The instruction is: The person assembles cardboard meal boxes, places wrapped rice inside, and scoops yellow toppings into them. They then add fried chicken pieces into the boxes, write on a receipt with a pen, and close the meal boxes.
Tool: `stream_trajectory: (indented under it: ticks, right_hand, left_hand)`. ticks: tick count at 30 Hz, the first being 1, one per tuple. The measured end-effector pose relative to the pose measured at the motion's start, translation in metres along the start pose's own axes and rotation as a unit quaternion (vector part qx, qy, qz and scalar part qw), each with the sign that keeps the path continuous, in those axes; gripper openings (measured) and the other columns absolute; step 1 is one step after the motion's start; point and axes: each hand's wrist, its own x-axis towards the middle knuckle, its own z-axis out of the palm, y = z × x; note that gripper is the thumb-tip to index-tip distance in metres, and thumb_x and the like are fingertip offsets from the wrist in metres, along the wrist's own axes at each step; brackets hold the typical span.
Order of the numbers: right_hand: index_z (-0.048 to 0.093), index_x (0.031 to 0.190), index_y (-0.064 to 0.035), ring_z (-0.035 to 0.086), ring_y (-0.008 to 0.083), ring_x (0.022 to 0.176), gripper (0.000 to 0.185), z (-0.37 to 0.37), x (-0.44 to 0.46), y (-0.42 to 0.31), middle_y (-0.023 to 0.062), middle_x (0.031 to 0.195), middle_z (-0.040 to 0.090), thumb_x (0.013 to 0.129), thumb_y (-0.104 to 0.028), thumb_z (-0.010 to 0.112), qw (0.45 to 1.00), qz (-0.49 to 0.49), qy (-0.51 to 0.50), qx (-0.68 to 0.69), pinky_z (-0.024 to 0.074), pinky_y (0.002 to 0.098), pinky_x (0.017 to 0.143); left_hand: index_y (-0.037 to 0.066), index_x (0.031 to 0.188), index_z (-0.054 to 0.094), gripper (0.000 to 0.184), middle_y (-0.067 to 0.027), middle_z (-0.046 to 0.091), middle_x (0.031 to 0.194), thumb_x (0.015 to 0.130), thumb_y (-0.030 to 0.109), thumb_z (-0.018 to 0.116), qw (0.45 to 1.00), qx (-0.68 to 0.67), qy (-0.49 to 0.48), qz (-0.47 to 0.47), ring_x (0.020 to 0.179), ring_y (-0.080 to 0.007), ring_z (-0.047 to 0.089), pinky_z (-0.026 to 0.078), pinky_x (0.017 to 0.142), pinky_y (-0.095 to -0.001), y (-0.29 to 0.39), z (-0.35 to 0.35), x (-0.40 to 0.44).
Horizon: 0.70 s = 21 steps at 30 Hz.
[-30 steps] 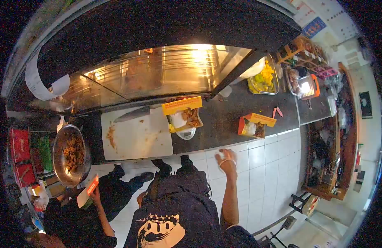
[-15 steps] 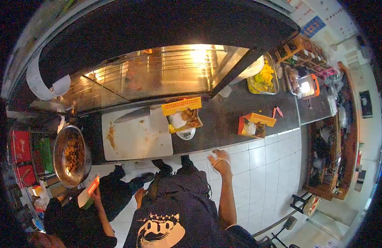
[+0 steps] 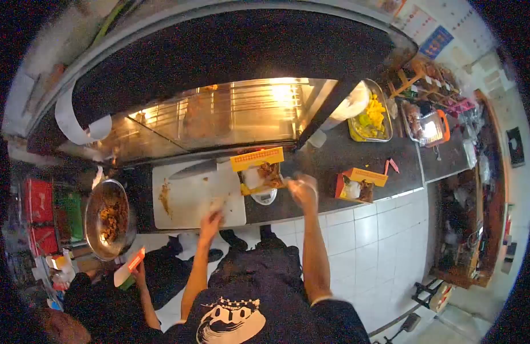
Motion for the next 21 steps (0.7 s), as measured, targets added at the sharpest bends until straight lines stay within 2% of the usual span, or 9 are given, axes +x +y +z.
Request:
stream_trajectory:
  ticks: [2,3,4,8,9,13,16,18,21]
  right_hand:
    - [0.068,0.083,-0.0061,0.067,0.0328,0.078,0.029,0.000,0.007,-0.026,0.0152,0.084,0.071,0.086,-0.035,0.066,0.997,-0.004,-0.040,0.062,0.0520,0.0433,0.068]
    - [0.068,0.072,-0.0041,0.067,0.0416,0.076,0.020,0.072,0.036,0.010,0.0218,0.079,0.068,0.075,-0.024,0.069,0.969,0.128,-0.134,0.166,0.0525,0.0490,0.065]
    - [0.066,0.069,-0.0087,0.063,0.0334,0.070,0.020,0.069,0.033,-0.003,0.0149,0.072,0.066,0.084,-0.021,0.062,0.990,0.074,-0.122,0.010,0.0500,0.0443,0.062]
    - [0.051,0.053,-0.0174,0.057,0.0299,0.062,0.023,0.111,0.001,0.047,0.0112,0.058,0.055,0.071,-0.017,0.064,0.936,-0.271,0.207,0.091,0.0451,0.0410,0.058]
    - [0.066,0.081,-0.0063,0.062,0.0351,0.094,0.010,0.137,-0.013,0.074,0.0198,0.098,0.066,0.081,-0.014,0.060,0.970,-0.192,0.043,0.143,0.0490,0.0457,0.080]
    - [0.065,0.074,-0.0044,0.063,0.0378,0.068,0.014,0.073,-0.046,0.095,0.0164,0.068,0.064,0.082,-0.016,0.063,0.979,-0.051,0.186,0.072,0.0510,0.0475,0.065]
    - [0.066,0.071,-0.0074,0.061,0.0377,0.078,0.014,0.055,-0.064,0.143,0.0156,0.079,0.066,0.082,-0.016,0.062,0.969,0.146,-0.037,0.195,0.0473,0.0504,0.073]
    - [0.062,0.110,0.0062,0.064,0.0352,0.104,0.037,0.028,-0.074,0.149,0.0244,0.106,0.067,0.087,-0.022,0.060,0.988,0.150,0.013,-0.018,0.0495,0.0500,0.091]
    - [0.045,0.135,0.0101,0.049,0.0346,0.129,0.058,0.032,-0.082,0.179,0.0289,0.137,0.049,0.090,-0.024,0.059,0.958,0.274,0.058,-0.061,0.0366,0.0475,0.109]
  left_hand:
    - [-0.003,0.109,0.067,0.028,-0.0117,0.071,0.090,0.094,0.019,0.063,1.000,0.019,-0.007,0.002,0.071,-0.0188,0.065,0.052,0.063,-0.0307,0.026,0.053,0.055]
    - [-0.003,0.110,0.068,0.028,-0.0170,0.071,0.092,0.092,0.019,0.063,0.995,0.098,-0.003,0.036,0.070,-0.0229,0.067,0.053,0.062,-0.0339,0.042,0.072,0.073]
    - [-0.003,0.110,0.068,0.028,-0.0170,0.071,0.092,0.092,0.019,0.063,0.994,0.100,-0.013,0.051,0.070,-0.0229,0.067,0.053,0.062,-0.0339,0.040,0.080,0.085]
    - [-0.004,0.091,0.069,0.019,-0.0290,0.062,0.073,0.084,0.009,0.058,0.911,0.336,0.006,0.241,0.069,-0.0408,0.065,0.047,0.060,-0.0480,0.030,0.097,0.093]
    - [-0.005,0.085,0.067,0.016,-0.0278,0.061,0.071,0.083,0.009,0.059,0.915,0.332,0.006,0.229,0.069,-0.0435,0.063,0.048,0.061,-0.0488,0.031,0.108,0.083]
    - [-0.005,0.078,0.064,0.016,-0.0275,0.061,0.071,0.082,0.010,0.061,0.918,0.310,0.002,0.247,0.069,-0.0456,0.062,0.049,0.063,-0.0503,0.033,0.164,0.043]
    - [-0.004,0.081,0.066,0.017,-0.0269,0.065,0.078,0.083,0.012,0.061,0.925,0.308,-0.050,0.215,0.077,-0.0450,0.064,0.049,0.070,-0.0525,0.028,0.220,0.037]
    - [-0.003,0.083,0.067,0.017,-0.0263,0.065,0.080,0.084,0.012,0.060,0.927,0.303,-0.072,0.208,0.078,-0.0450,0.064,0.049,0.071,-0.0529,0.022,0.256,0.040]
    - [0.000,0.089,0.071,0.017,-0.0256,0.067,0.085,0.083,0.012,0.060,0.939,0.271,-0.074,0.200,0.081,-0.0440,0.065,0.051,0.072,-0.0521,0.028,0.299,0.047]
